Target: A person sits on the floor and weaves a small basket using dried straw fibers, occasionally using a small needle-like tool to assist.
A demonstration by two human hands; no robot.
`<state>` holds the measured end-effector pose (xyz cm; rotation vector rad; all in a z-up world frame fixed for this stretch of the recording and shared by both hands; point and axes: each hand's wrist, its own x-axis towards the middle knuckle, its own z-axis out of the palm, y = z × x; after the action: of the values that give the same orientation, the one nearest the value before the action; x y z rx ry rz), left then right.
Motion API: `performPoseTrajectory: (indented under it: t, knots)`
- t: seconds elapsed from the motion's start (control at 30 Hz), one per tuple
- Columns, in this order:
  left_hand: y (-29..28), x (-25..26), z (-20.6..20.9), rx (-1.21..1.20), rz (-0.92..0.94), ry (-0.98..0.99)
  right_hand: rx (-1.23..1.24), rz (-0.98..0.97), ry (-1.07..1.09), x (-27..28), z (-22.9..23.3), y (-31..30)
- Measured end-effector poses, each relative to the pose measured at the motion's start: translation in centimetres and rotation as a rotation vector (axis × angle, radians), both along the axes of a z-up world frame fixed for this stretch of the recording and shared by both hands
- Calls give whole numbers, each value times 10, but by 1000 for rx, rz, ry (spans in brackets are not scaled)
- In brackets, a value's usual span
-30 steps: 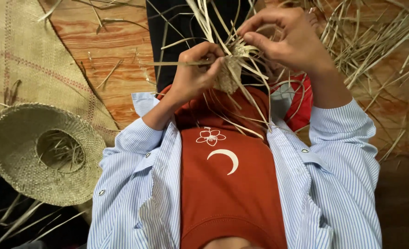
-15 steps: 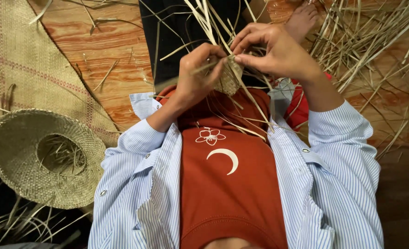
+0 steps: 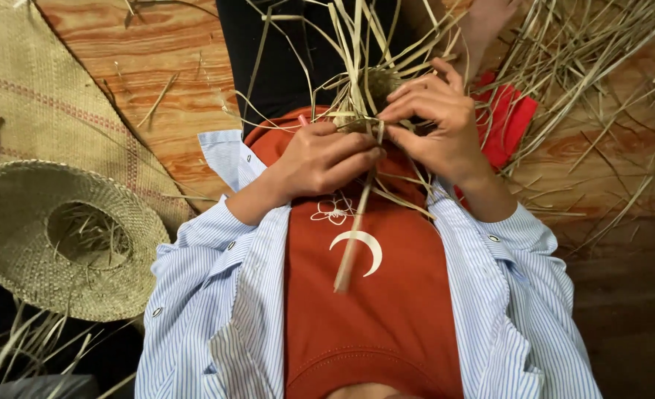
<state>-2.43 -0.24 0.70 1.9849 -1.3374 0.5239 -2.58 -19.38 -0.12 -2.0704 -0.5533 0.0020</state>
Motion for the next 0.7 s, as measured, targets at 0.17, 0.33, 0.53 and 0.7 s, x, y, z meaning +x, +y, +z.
performPoseTrajectory:
  t: [0.17,0.33,0.53,0.7]
  knots:
    - [-3,10,-2,-135,83,126,19,38,31,1,-7,0]
    - [-8,22,23,-196,275,510,-2,64,30,1,3,4]
    - [-8,26,23,-201,310,494,7,4,31,-1,4,7]
    - [-5,26,24,-165,318,520,34,-14,53,-1,7,8]
